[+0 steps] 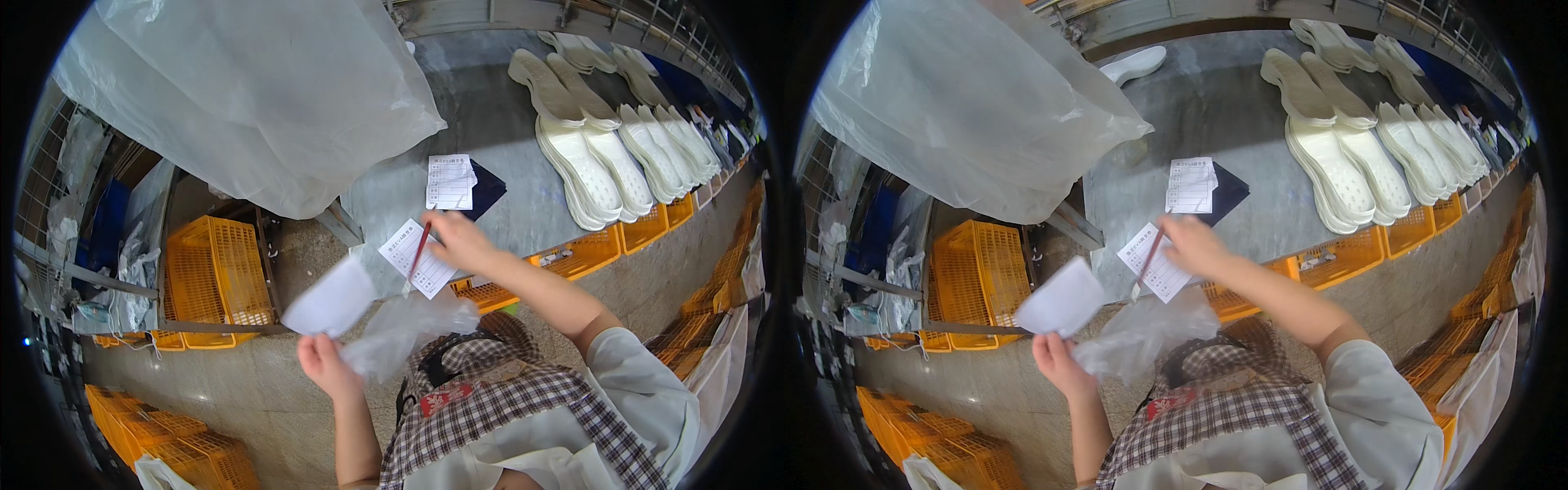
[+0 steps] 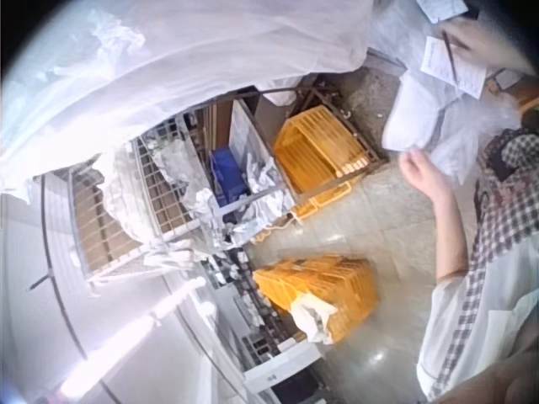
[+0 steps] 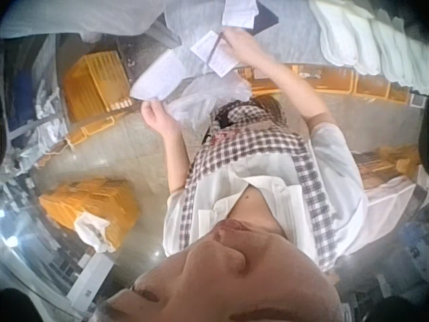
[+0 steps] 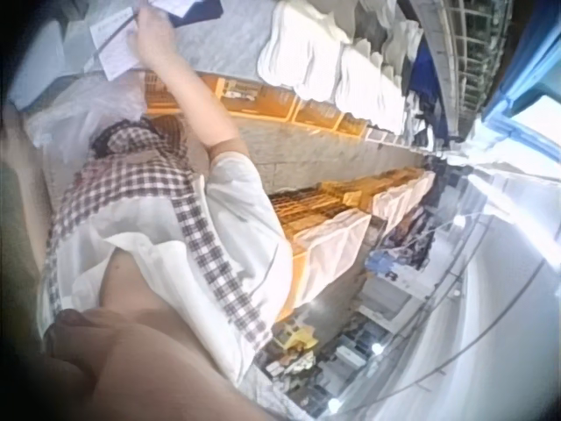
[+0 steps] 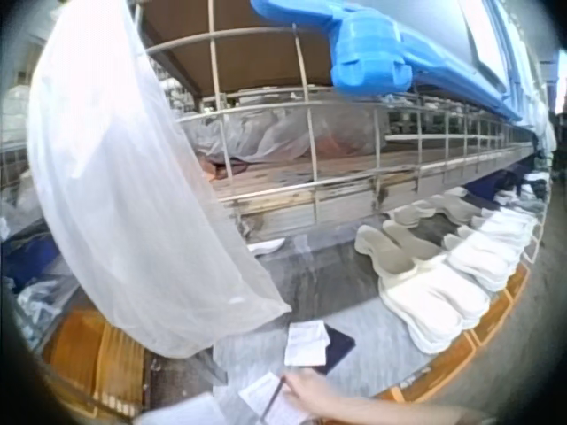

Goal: The person picks up pairs of white and black slippers from a table, inspects them by turning them over, and places them into yellow plastic crates. The person also writes on a small paper with a pen and places the paper into a plastic bag.

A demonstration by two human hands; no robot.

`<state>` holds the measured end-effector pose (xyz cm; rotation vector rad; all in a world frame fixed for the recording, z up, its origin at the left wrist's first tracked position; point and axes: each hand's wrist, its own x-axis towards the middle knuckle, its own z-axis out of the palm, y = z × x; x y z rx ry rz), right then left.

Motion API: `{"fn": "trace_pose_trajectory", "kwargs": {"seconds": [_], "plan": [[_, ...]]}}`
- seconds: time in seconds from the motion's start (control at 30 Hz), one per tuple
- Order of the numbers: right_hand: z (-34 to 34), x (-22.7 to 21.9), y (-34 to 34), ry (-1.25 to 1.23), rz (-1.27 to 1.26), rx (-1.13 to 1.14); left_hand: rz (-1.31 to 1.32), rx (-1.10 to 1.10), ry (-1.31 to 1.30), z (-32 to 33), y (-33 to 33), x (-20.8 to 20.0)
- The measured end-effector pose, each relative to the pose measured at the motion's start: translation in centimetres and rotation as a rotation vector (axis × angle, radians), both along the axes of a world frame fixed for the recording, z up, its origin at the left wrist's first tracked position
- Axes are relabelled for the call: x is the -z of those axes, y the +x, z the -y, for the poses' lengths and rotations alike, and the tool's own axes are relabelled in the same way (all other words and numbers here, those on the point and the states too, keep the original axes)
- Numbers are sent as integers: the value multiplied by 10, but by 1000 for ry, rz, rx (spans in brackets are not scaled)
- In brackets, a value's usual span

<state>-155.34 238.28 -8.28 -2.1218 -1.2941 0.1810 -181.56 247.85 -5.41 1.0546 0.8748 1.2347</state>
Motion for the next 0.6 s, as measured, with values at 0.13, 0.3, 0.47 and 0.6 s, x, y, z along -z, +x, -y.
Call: {"fn": "trace_pose_trajectory", "kwargs": {"seconds": [0.13, 0.3, 0.47, 0.6], "plan": [[3, -15, 28, -32, 238, 252, -366, 245, 370, 29, -21, 0], [35, -33, 31, -305, 78, 284, -459, 651, 613, 55, 13, -10], [139, -59, 0, 223, -560, -560, -525, 951, 556, 86, 55, -19], [221, -44, -43, -243, -665, -240, -418, 1121, 286, 136, 98, -16]]}}
